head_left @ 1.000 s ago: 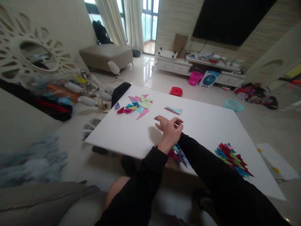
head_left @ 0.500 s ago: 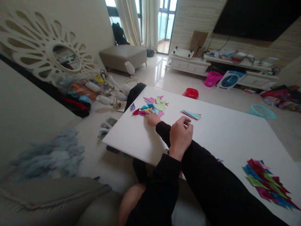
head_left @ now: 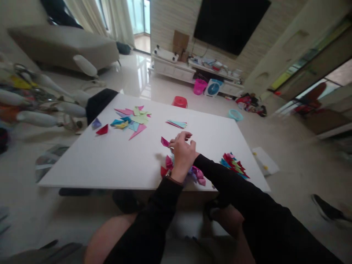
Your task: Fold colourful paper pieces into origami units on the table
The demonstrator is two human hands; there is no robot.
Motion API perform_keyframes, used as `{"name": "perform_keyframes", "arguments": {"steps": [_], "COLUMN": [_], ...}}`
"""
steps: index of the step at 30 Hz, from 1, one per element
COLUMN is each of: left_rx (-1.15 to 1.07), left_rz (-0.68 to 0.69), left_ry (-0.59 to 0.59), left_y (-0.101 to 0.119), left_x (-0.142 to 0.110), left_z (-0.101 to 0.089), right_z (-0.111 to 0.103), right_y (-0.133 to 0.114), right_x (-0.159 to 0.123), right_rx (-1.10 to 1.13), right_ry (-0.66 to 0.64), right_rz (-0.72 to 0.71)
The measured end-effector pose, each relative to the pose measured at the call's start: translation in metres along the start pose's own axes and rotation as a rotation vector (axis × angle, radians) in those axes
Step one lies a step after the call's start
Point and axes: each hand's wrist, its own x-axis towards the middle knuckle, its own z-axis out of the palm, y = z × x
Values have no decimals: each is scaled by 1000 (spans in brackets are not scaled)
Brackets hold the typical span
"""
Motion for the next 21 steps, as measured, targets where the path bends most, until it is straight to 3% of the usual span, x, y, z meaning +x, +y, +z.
{"name": "perform_keyframes", "arguments": {"steps": [4,7,9,12,15,21], "left_rx": [24,-66,-162,-291,-394,-425], "left_rz": [-4,-257,-451,-562,-583,-507], "left_ry": [-151,-363,-482,-612,-691,-695], "left_y": [-13,-31,-40,-45,-44,-50], "left_x": [-32,-58,-70,-79,-80,-75], "left_z": [15,26,33,43,51,59], "right_z": [-61,-75,-73,-67,-69,-72], "right_y": [8,0,-8,-17,-19,-11], "right_x": [-130,-206,-237,-253,-246,-232], "right_rx": [-6,56,66,38,8,64], "right_ry": [127,257,297,296,261,299], "right_rz": [158,239,248,220,191,187]}}
